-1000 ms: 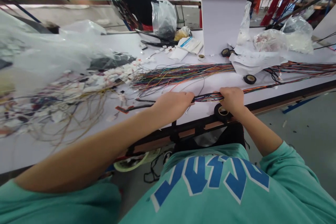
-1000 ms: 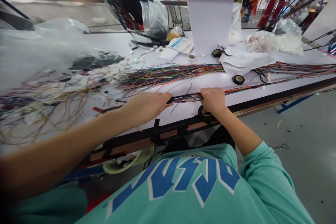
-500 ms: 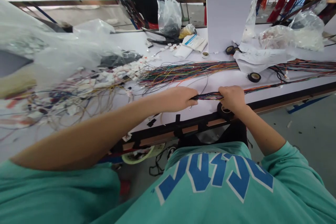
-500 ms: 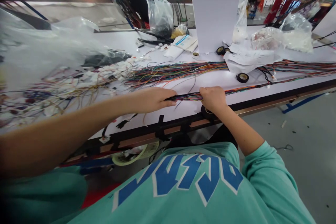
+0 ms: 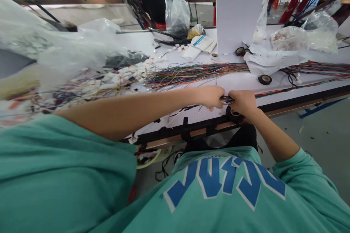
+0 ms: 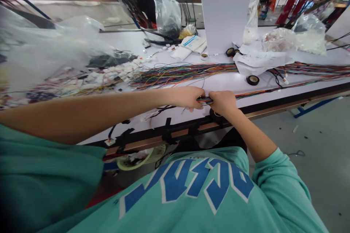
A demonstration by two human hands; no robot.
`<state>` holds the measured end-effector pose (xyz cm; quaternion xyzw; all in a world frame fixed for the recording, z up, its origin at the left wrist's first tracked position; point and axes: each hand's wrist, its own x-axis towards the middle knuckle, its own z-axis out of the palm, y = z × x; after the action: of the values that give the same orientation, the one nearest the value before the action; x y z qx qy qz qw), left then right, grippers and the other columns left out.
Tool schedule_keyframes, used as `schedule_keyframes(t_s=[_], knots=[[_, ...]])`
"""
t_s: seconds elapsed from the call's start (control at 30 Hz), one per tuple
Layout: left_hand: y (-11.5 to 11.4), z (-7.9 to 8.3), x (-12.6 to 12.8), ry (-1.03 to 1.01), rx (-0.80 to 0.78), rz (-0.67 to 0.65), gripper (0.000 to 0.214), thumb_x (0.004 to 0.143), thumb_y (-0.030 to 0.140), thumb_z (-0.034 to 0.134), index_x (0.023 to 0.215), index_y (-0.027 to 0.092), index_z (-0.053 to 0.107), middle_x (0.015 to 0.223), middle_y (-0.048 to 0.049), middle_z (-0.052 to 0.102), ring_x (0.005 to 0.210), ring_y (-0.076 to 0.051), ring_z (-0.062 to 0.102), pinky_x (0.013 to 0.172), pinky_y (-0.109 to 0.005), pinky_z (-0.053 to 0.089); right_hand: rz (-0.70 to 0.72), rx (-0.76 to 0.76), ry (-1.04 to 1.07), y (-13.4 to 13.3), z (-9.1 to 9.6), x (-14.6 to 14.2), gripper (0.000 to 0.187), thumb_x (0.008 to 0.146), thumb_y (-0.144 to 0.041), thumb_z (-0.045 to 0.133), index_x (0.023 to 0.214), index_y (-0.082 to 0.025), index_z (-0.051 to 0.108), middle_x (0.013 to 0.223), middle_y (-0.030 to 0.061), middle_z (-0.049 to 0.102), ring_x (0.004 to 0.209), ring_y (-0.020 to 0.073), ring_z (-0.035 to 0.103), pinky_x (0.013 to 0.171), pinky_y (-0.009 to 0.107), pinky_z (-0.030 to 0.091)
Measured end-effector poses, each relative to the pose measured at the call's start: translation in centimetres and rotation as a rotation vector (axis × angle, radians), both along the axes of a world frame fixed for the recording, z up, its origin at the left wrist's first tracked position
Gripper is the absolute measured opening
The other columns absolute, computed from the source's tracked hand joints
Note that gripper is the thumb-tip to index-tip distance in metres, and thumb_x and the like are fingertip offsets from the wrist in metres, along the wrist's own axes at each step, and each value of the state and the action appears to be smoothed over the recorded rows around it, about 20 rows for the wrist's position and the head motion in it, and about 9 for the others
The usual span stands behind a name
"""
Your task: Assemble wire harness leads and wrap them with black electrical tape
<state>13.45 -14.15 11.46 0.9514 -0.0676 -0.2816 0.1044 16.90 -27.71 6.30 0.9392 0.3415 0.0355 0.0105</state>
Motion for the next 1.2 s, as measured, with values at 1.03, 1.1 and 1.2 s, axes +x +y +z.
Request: schedule_keyframes(t_s=[1.03, 1.1, 1.2], knots=[[1.8, -0.3, -0.1, 0.304, -0.681, 0.478, 0.023, 0.079, 0.031, 0.051, 0.061, 0.018, 0.044, 0.051, 0.0004, 0.042, 0.037, -0.005, 0.024, 0.038, -0.023, 0.024, 0.111, 0.615, -0.445, -2.8, -5.1, -1.9, 0.024, 0.091, -0.031, 0.042, 0.087, -0.024, 0.064, 0.082, 0.0050, 0.064, 0.081, 0.0165, 0.051, 0.075, 0.030, 0.033], [1.8, -0.4, -0.1, 0.281, -0.657, 0.466, 0.025, 0.079, 0.036, 0.052, 0.064, 0.018, 0.045, 0.052, 0.0004, 0.042, 0.037, -0.005, 0.025, 0.038, -0.023, 0.021, 0.116, 0.637, -0.437, -2.5, -5.0, -2.1, 0.024, 0.091, -0.031, 0.042, 0.087, -0.023, 0.064, 0.081, 0.0053, 0.064, 0.080, 0.0163, 0.052, 0.075, 0.029, 0.034], [1.8, -0.5, -0.1, 0.282, -0.673, 0.474, 0.023, 0.080, 0.038, 0.051, 0.069, 0.017, 0.049, 0.052, 0.0004, 0.042, 0.037, -0.005, 0.026, 0.038, -0.022, 0.020, 0.114, 0.664, -0.446, -2.3, -5.1, -2.4, 0.025, 0.091, -0.029, 0.041, 0.082, -0.022, 0.064, 0.077, 0.0051, 0.064, 0.076, 0.0159, 0.052, 0.074, 0.028, 0.036]])
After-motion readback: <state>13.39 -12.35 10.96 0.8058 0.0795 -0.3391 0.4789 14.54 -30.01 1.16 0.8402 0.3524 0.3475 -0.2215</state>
